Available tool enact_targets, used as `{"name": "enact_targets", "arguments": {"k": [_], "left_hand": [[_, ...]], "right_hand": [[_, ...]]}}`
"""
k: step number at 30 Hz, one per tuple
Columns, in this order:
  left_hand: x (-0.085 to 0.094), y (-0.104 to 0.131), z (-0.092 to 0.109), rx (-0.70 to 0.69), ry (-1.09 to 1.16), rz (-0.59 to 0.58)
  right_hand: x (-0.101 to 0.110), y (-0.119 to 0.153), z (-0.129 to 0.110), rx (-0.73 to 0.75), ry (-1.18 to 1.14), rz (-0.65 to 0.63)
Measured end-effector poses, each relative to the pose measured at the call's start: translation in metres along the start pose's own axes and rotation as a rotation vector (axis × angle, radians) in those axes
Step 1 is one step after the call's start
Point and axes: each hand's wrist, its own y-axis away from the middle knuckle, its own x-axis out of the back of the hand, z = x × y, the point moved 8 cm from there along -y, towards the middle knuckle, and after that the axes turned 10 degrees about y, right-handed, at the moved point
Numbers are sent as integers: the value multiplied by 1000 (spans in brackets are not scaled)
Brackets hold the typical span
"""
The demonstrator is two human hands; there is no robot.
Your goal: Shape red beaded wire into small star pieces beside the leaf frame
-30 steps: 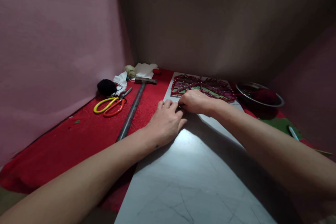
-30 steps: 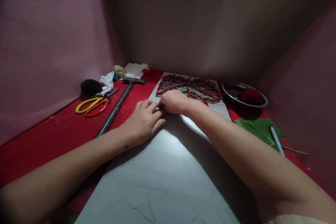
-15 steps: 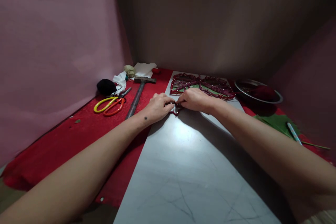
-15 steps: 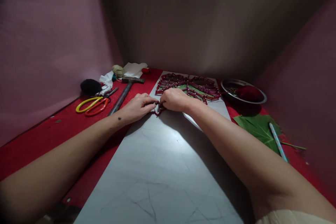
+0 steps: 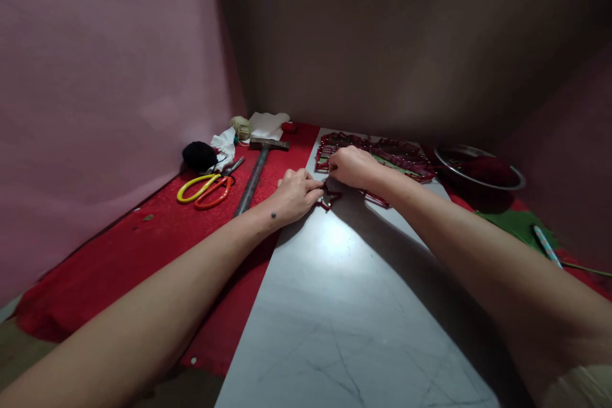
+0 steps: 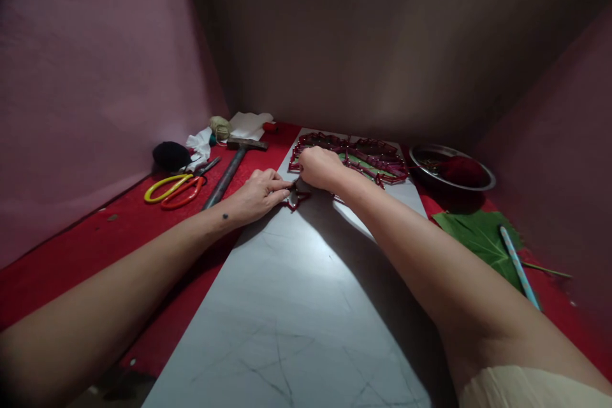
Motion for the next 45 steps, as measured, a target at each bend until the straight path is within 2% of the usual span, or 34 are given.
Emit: {"name": "enact_targets", "arguments": {"k": [3,6,10,13,16,22,30,33,35,37,40,45], "left_hand": [[3,0,4,-25,-17,-11],[14,-1,3,-12,-7,-9],[48,0,-12,76,48,185],[61,1,-26,144,84,259],[58,-2,-31,133,30,254],[44,-5,-29,55,-115,217],[45,-4,-30,49,-99,246],[47,-3,-29,27,-77,276],[47,-2,-26,5,-35,285],[45,-1,-23,-15,39,257],[36,-1,-16,-54,134,157],[24,2,-6,-83,122,32]], "right_hand": [[9,-6,-13,16,129,32],[15,-10,-31,33,132,45],[14,-12,-43,-40,34,7],[12,-7,-46,-99,-9,-31],[15,3,-54,-110,22,-18],[16,18,-70,-25,112,-7],[3,41,-52,112,-16,99],[4,48,-40,14,-35,175],[4,46,-33,-46,-25,163],[3,41,-29,-55,-58,125],[3,32,-25,-36,-120,102],[0,31,-23,-16,-243,108]]}}
